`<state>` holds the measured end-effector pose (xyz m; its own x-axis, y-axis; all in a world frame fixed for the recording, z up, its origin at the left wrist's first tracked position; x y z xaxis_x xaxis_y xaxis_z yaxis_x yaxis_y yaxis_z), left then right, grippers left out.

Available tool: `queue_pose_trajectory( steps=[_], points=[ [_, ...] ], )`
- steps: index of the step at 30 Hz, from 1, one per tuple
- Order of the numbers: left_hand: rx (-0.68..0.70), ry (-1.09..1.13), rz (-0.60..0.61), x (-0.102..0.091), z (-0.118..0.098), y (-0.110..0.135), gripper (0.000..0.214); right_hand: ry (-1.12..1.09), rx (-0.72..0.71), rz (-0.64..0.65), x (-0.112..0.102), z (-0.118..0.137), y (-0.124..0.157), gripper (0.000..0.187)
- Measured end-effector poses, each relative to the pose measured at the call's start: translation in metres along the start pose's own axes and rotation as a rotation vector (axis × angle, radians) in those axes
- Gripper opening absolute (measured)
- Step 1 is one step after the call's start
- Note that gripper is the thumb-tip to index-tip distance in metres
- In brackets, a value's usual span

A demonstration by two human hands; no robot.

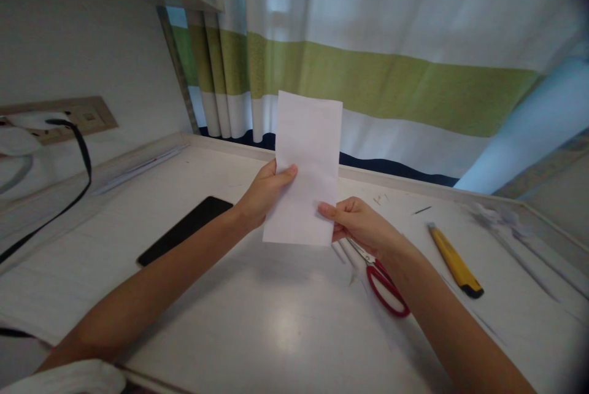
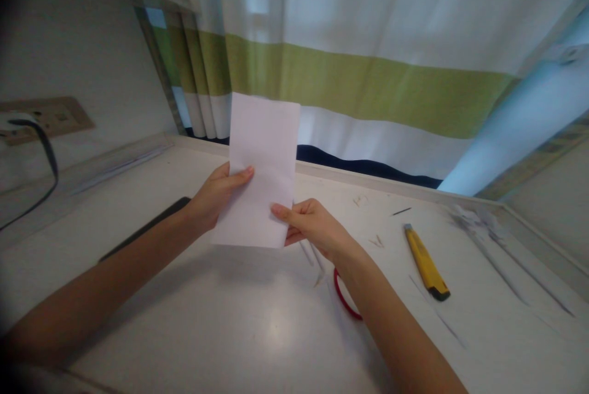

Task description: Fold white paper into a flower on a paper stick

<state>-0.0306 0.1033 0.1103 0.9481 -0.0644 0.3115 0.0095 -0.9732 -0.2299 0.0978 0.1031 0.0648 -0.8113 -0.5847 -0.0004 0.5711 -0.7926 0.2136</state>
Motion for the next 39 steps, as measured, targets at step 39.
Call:
queue_pose_trajectory(
  steps=[39],
  points=[
    [0.078,-0.054,-0.129,-0.020,-0.011,-0.012,0.030,0.115,0.105,0.053,0.014,-0.001,0.005,0.039]
  ],
)
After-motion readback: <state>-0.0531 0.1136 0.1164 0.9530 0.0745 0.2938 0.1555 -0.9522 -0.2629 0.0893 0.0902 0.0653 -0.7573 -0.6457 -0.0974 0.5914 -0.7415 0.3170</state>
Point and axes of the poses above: each hand's wrist, its own y-axis away from the middle knuckle, its own x-axis out of the palm, z = x × y, the point moved 7 cm from there along -y, towards the middle knuckle, and after that the axes turned 3 degrees about x, right-handed, at the moved point
